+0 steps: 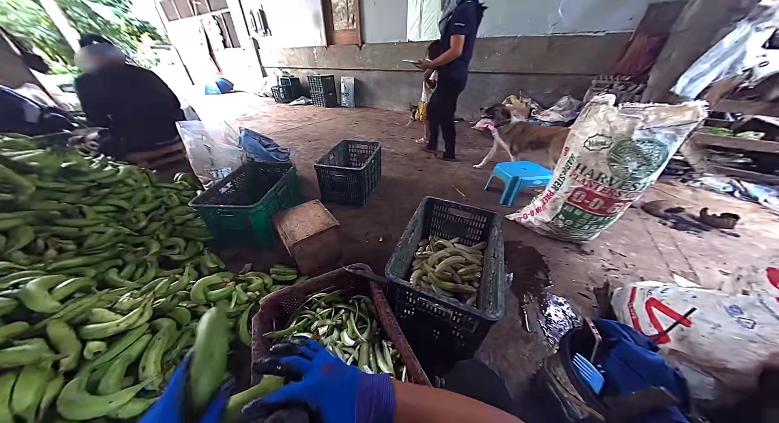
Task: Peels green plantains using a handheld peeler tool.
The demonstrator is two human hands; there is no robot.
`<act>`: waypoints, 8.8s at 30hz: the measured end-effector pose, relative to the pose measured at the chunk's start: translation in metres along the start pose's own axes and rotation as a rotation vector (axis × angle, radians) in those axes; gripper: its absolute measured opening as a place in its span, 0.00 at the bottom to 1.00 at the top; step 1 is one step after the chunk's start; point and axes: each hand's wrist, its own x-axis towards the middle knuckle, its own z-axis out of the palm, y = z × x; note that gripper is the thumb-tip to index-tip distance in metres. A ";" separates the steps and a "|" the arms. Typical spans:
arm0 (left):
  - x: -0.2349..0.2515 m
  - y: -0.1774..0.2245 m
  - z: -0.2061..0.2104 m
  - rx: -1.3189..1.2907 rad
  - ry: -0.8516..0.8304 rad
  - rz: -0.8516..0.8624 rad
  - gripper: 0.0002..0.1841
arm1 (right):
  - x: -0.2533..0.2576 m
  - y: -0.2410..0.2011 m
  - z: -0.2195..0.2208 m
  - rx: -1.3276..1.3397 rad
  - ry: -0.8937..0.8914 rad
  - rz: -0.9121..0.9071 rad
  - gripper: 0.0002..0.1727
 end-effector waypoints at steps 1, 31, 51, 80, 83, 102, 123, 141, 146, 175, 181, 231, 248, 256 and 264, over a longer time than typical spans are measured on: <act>0.011 0.008 0.015 -0.079 -0.017 -0.029 0.43 | -0.003 0.004 0.001 -0.018 -0.024 0.012 0.33; 0.050 -0.001 0.058 -0.792 0.243 -0.276 0.31 | -0.013 0.023 0.011 -0.302 -0.274 0.005 0.34; 0.057 0.018 0.074 -1.889 0.161 -0.043 0.18 | -0.007 0.048 0.013 1.314 0.252 0.578 0.47; 0.047 -0.005 0.073 -1.357 0.190 -0.120 0.22 | -0.018 0.056 -0.026 0.180 -0.105 0.676 0.31; 0.051 -0.004 0.073 -1.346 0.237 -0.213 0.22 | -0.023 0.047 -0.023 -0.028 0.048 0.410 0.32; 0.027 0.025 0.077 -1.462 0.032 -0.159 0.22 | -0.007 0.074 -0.071 -0.327 0.290 0.612 0.34; 0.042 -0.001 0.078 -1.406 0.034 -0.282 0.20 | -0.007 0.058 -0.041 -0.147 0.184 0.482 0.36; 0.044 0.006 0.084 -1.276 0.243 -0.219 0.21 | -0.013 0.054 -0.024 -0.120 0.106 0.326 0.31; 0.047 0.010 0.085 -1.173 0.538 -0.076 0.27 | -0.006 0.051 -0.015 -0.200 0.086 0.188 0.27; 0.056 0.010 0.096 -1.605 0.363 -0.331 0.19 | -0.003 0.062 -0.016 -0.231 0.164 0.236 0.29; 0.058 0.010 0.091 -1.820 0.500 -0.153 0.21 | 0.001 0.061 -0.018 -0.338 0.250 0.156 0.27; 0.051 0.005 0.085 -1.710 0.176 -0.390 0.23 | -0.018 0.062 -0.031 -0.231 0.021 0.181 0.29; 0.041 0.041 0.110 -1.169 -0.026 -0.174 0.24 | 0.010 0.048 -0.018 -0.094 0.161 0.571 0.42; 0.054 0.018 0.153 -0.044 -0.541 -0.098 0.37 | -0.044 0.074 -0.130 -0.643 0.375 1.016 0.35; 0.043 -0.001 0.201 0.212 -0.450 -0.086 0.43 | -0.040 0.053 -0.070 -0.058 -0.009 0.967 0.32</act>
